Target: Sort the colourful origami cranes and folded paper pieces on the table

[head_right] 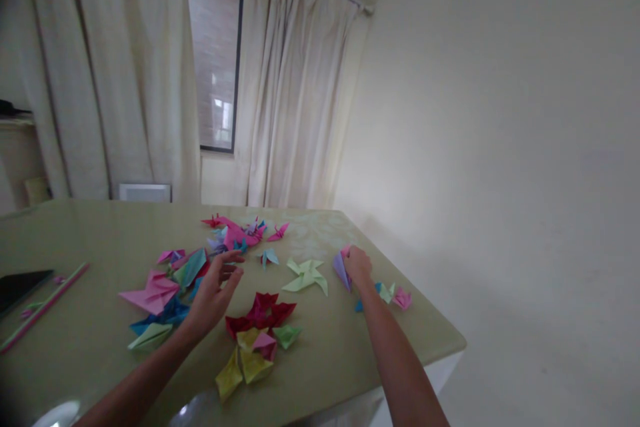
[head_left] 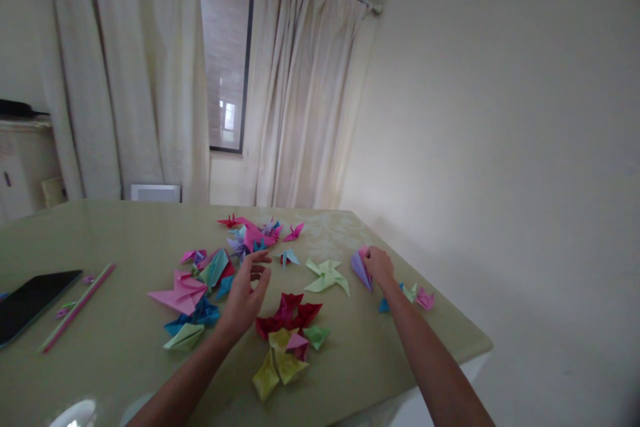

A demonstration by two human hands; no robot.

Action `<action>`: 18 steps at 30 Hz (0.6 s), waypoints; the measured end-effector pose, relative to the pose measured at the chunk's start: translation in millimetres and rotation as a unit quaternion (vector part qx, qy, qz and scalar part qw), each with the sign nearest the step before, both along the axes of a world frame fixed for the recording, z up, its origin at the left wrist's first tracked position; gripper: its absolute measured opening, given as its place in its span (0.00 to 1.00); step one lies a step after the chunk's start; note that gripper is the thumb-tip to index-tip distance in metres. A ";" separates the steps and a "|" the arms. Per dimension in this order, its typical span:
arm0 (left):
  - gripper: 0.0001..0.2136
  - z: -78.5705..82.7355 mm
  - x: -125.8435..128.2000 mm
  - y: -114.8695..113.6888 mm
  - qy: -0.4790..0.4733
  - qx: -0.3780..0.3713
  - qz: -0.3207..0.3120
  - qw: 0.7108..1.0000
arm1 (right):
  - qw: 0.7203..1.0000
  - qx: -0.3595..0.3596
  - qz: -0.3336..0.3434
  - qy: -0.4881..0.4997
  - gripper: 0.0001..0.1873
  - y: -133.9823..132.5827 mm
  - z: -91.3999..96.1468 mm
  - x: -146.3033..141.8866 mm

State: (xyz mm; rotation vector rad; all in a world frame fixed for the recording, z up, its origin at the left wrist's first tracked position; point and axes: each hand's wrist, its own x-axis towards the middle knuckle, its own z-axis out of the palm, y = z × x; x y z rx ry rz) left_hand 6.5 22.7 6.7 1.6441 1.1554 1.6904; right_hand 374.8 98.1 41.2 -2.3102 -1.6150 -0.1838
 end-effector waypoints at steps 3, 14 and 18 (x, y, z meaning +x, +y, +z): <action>0.16 1.3 -1.6 1.0 -0.009 -0.004 0.007 1.000 | 1.000 0.018 -0.006 -0.001 0.13 -1.8 3.4 -4.9; 0.17 3.9 -9.0 4.4 -0.009 0.005 0.026 1.000 | 1.000 -0.030 0.007 -0.005 0.13 -7.1 -8.8 -22.4; 0.18 11.0 -21.0 10.0 -0.026 0.027 0.055 0.998 | 0.999 -0.032 0.019 -0.009 0.13 -11.7 -7.0 -23.0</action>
